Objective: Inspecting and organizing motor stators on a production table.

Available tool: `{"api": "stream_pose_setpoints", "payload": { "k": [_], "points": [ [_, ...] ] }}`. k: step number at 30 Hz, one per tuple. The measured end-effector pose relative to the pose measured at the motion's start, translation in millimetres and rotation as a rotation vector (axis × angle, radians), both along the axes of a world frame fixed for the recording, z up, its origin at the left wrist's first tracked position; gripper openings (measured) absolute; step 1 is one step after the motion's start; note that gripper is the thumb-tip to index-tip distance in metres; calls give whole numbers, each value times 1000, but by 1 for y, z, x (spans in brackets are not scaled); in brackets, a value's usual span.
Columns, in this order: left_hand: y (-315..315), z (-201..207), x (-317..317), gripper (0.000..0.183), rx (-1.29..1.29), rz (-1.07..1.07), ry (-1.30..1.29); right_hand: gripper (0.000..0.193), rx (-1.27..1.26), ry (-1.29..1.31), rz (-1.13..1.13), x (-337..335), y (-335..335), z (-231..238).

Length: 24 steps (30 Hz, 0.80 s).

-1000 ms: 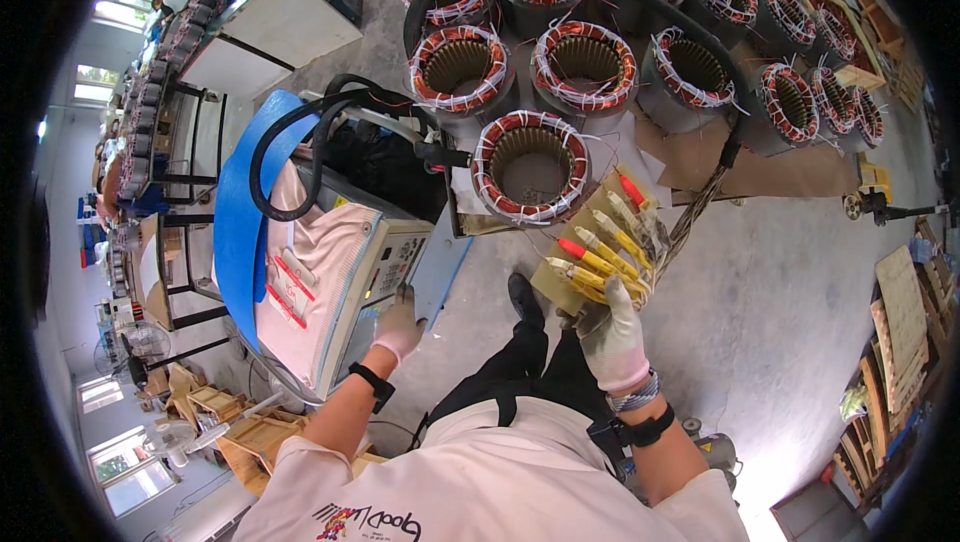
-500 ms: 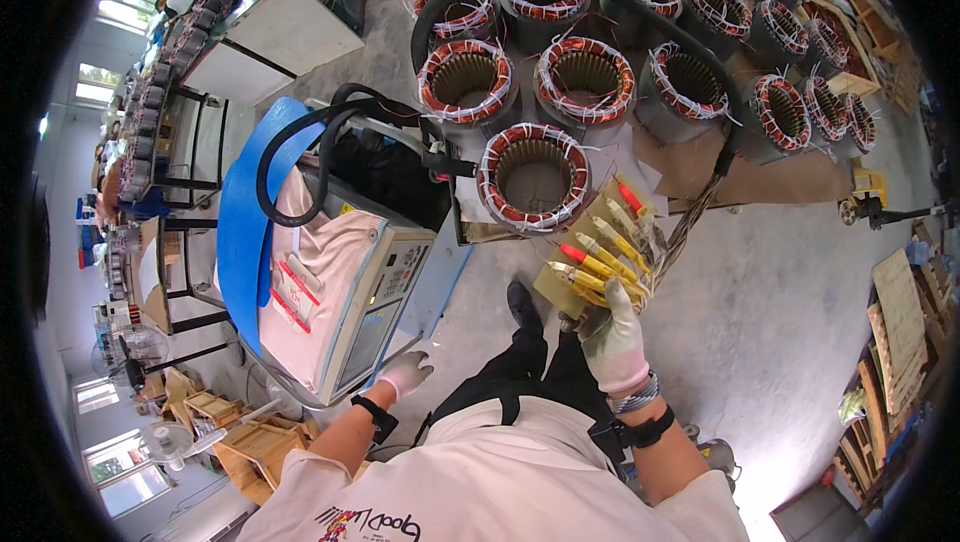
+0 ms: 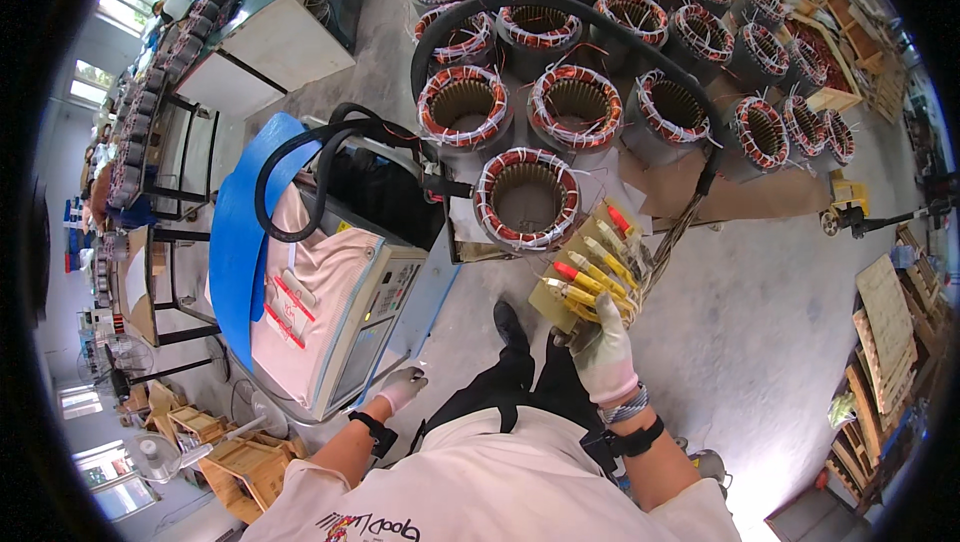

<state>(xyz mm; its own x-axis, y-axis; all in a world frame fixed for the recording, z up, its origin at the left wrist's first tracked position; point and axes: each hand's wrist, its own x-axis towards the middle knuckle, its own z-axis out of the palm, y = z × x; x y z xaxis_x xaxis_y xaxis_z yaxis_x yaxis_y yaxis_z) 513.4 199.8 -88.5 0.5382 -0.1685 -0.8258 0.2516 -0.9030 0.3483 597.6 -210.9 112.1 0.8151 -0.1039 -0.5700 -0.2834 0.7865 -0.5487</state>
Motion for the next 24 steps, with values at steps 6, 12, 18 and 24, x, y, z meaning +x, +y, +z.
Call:
{"api": "stream_pose_setpoints", "payload": {
  "k": [6, 12, 18, 24],
  "points": [
    [-6, -2, 5, 44, -4, 33, -33, 49, -18, 14, 4, 0, 2, 5],
    [-1, -15, 0, 41, -17, 80, 1, 50, -19, 20, 4, 2, 6, 9],
    [-4, -16, 1, 42, -33, 100, -9, 55, -10, 29, 54, -4, -2, -6],
    [2, -25, -6, 44, -31, 95, 34, 55, 10, 45, 61, -5, 0, -5]
  ]
}}
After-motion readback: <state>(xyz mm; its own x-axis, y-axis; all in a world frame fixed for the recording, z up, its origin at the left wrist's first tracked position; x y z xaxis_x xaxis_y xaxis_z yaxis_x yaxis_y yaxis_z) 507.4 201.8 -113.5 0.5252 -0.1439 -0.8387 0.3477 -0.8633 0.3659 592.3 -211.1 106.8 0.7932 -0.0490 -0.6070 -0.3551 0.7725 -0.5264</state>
